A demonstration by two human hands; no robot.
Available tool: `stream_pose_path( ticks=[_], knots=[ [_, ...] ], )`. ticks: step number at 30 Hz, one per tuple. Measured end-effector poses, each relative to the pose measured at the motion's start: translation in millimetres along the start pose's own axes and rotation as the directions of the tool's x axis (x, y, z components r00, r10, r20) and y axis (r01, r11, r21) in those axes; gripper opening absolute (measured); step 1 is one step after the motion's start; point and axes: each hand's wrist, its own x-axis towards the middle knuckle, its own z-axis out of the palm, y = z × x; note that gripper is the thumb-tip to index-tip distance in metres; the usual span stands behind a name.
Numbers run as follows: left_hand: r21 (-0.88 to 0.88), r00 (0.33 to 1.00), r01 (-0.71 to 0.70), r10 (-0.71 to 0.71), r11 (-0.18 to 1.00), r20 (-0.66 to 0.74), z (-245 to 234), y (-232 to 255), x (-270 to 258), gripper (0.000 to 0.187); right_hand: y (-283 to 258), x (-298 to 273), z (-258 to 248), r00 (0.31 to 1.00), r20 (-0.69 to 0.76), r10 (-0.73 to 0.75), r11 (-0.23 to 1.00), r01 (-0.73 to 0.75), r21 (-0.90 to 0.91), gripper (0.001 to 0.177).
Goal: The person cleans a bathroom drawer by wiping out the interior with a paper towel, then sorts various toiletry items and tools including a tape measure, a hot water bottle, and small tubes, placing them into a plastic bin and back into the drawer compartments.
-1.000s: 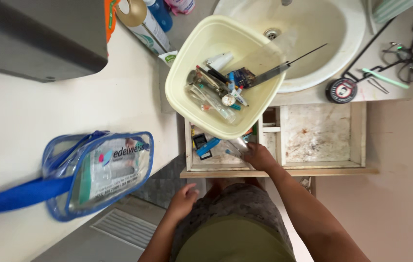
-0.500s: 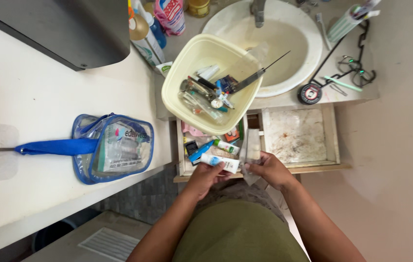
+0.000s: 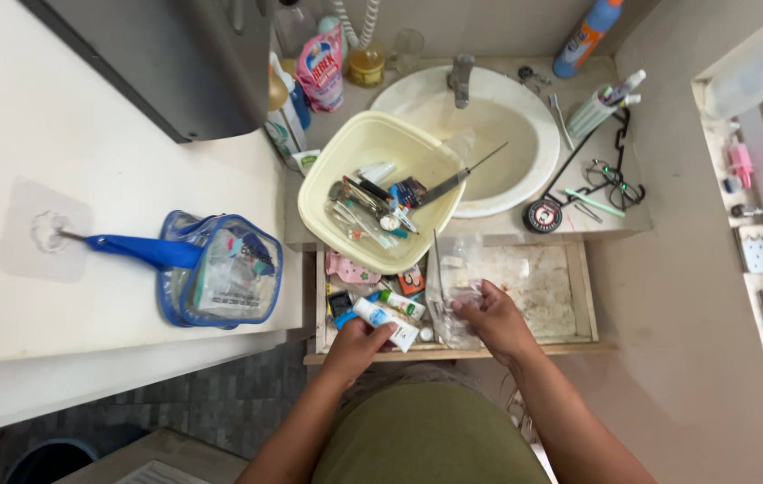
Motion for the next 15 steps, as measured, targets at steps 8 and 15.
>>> stream_pose_path(
  ticks=[8, 15],
  knots=[
    [-0.002, 0.994, 0.068, -0.068, 0.998, -0.088, -12, 2, -19, 0.026, -81, 55, 57, 0.999, 0.006, -0.037, 0.885, 0.035, -0.464, 0.037],
    [-0.085, 0.998, -0.048, 0.043, 0.995, -0.053, -8, 16, -38, 0.029, -41, 57, 59, 0.951, 0.202, -0.236, 0.766, 0.309, -0.564, 0.025]
  ],
)
